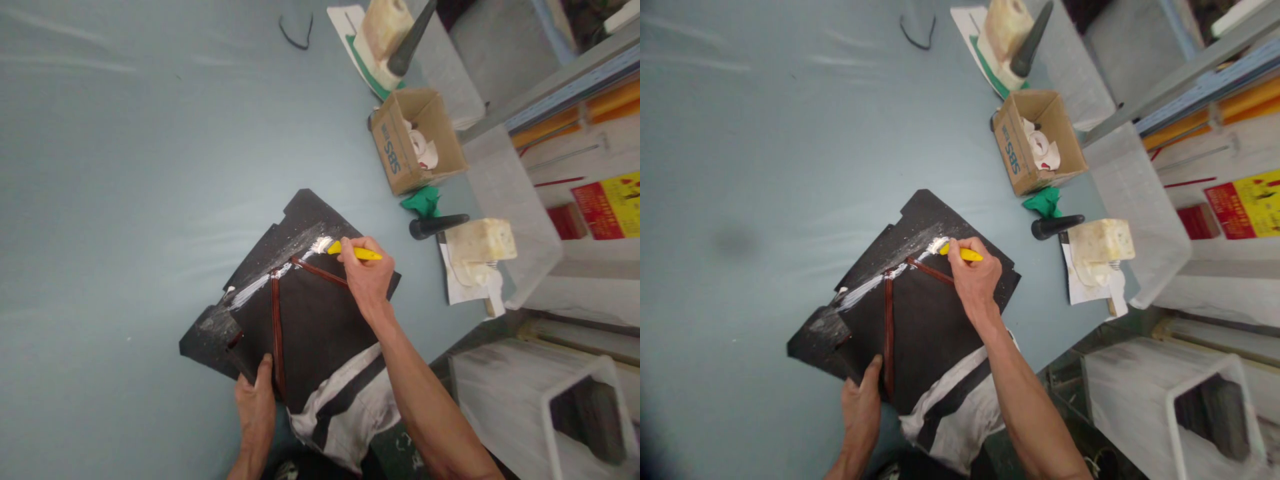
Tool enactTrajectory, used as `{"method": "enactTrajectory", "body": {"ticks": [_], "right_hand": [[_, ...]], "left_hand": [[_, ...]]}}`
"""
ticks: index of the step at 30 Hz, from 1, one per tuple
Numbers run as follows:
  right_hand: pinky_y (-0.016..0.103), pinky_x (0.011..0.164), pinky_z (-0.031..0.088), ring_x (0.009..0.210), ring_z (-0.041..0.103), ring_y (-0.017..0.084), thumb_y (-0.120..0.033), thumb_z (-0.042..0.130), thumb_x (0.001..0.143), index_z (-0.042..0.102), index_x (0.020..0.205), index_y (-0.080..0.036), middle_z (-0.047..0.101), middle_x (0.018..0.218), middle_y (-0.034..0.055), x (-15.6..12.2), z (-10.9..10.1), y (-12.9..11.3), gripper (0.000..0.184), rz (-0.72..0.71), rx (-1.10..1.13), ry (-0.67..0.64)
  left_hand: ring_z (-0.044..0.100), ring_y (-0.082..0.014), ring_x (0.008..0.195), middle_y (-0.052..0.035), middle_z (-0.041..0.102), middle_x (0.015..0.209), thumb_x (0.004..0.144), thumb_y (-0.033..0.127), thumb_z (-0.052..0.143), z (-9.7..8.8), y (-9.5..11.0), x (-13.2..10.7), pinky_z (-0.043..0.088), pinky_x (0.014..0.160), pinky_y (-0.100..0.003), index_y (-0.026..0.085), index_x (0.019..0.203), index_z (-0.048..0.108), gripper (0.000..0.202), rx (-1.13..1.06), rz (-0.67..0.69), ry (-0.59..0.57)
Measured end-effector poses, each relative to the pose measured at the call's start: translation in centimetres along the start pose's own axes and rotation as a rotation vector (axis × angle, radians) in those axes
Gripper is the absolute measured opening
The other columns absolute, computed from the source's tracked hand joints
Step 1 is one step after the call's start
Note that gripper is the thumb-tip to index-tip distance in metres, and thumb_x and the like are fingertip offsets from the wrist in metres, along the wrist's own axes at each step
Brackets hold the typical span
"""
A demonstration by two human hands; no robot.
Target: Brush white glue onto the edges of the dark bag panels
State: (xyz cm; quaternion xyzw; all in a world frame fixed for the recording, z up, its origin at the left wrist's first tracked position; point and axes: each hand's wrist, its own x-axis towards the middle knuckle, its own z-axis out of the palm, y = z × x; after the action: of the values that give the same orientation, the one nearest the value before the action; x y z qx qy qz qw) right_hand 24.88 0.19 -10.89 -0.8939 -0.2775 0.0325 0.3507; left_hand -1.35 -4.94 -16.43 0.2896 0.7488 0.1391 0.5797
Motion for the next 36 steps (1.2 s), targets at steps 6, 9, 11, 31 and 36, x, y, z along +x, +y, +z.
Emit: {"method": "enactTrajectory", "body": {"ticks": [6,9,11,31,36], "right_hand": [[0.027,0.061,0.048,0.061,0.066,0.018,-0.053,0.063,0.093,0.07,0.075,-0.022,0.074,0.066,0.0005,0.1,0.4,-0.2,0.036,0.069,-0.017,0.052],[0.027,0.062,0.049,0.062,0.067,0.018,-0.052,0.066,0.093,0.07,0.074,-0.023,0.074,0.067,0.0001,-1.5,1.3,-1.7,0.035,0.052,0.005,0.024],[0.027,0.062,0.049,0.062,0.068,0.018,-0.051,0.066,0.093,0.069,0.073,-0.023,0.073,0.067,-0.0004,-3.2,2.2,-2.8,0.034,0.037,0.045,-0.049],[0.027,0.06,0.054,0.058,0.07,0.017,-0.051,0.068,0.092,0.063,0.074,-0.021,0.071,0.063,-0.0004,-10.6,4.1,-6.2,0.035,0.18,0.328,-0.132],[0.026,0.058,0.053,0.056,0.067,0.016,-0.05,0.067,0.092,0.062,0.073,-0.022,0.072,0.062,-0.0011,-12.8,5.3,-7.6,0.034,0.177,0.369,-0.275]], "left_hand": [[0.072,-0.0336,0.097,-0.0137,0.079,0.096,0.066,0.057,0.071,0.0,0.6,-0.2,0.056,0.091,-0.045,0.016,0.097,0.072,0.051,-0.008,-0.078,-0.012],[0.073,-0.0333,0.093,-0.0124,0.078,0.09,0.066,0.057,0.071,-0.1,0.7,-0.2,0.056,0.088,-0.045,0.017,0.093,0.072,0.048,-0.018,-0.075,-0.026],[0.072,-0.0331,0.088,-0.0119,0.078,0.086,0.066,0.057,0.069,-0.2,0.7,-0.3,0.056,0.084,-0.044,0.018,0.088,0.071,0.045,-0.015,-0.059,-0.038],[0.074,-0.0287,0.088,-0.0124,0.081,0.09,0.075,0.049,0.069,-0.3,0.0,-0.3,0.057,0.08,-0.037,0.013,0.092,0.077,0.04,-0.14,0.024,-0.122],[0.067,-0.0234,0.072,-0.0071,0.075,0.077,0.075,0.048,0.07,-0.3,-0.5,-0.1,0.053,0.07,-0.034,0.013,0.087,0.075,0.038,-0.154,0.019,-0.137]]}}
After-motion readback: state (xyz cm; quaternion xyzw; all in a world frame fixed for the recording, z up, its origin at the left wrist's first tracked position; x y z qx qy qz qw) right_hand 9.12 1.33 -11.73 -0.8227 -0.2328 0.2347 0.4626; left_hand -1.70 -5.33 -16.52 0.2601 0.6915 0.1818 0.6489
